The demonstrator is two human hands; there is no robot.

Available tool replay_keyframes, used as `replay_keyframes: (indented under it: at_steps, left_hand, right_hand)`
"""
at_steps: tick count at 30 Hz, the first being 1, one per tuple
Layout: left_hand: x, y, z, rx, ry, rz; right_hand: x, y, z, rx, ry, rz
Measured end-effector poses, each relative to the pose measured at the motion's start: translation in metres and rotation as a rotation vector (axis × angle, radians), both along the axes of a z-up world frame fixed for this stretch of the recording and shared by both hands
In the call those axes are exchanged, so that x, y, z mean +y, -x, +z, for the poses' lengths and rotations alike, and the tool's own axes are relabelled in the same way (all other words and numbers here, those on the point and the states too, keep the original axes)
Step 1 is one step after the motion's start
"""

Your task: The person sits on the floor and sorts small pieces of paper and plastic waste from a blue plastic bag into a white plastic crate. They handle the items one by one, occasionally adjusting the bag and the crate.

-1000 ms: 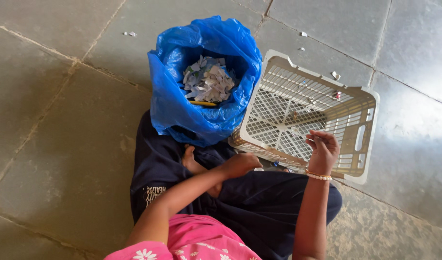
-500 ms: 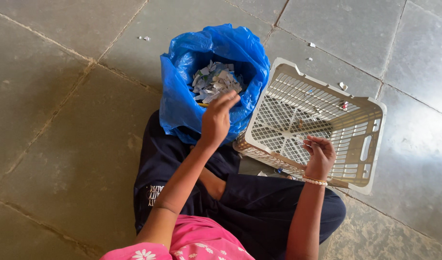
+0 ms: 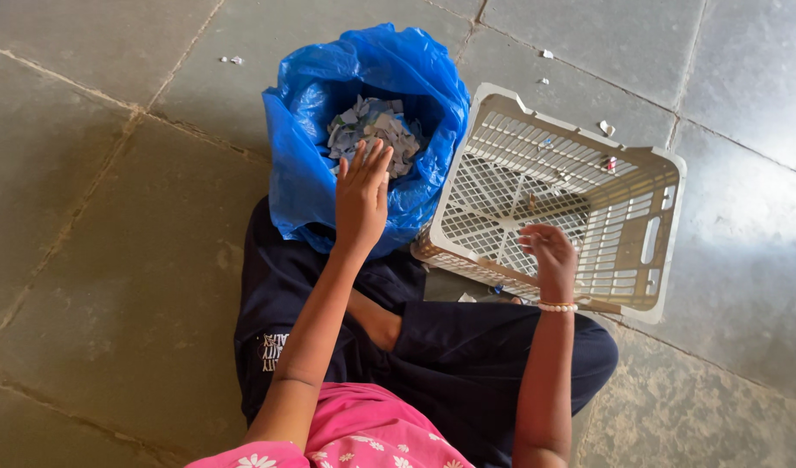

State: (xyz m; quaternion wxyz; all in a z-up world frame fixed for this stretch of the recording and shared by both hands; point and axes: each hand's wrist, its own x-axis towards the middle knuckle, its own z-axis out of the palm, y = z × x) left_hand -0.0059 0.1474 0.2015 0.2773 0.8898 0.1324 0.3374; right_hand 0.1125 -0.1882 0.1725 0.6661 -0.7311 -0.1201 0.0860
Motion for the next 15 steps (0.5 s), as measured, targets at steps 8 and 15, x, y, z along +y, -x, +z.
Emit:
replay_keyframes:
  at_steps: [8,15]
  left_hand:
    - [-0.030,0.033,0.009,-0.174,-0.032,-0.064]
    - [0.006,0.045,-0.018,-0.087,-0.164,0.310]
  right_hand:
    - [0.020,0.000,0.051,-0.102,1.019,0.586]
    - [0.032,-0.010,0.076,-0.296,0.700,0.364]
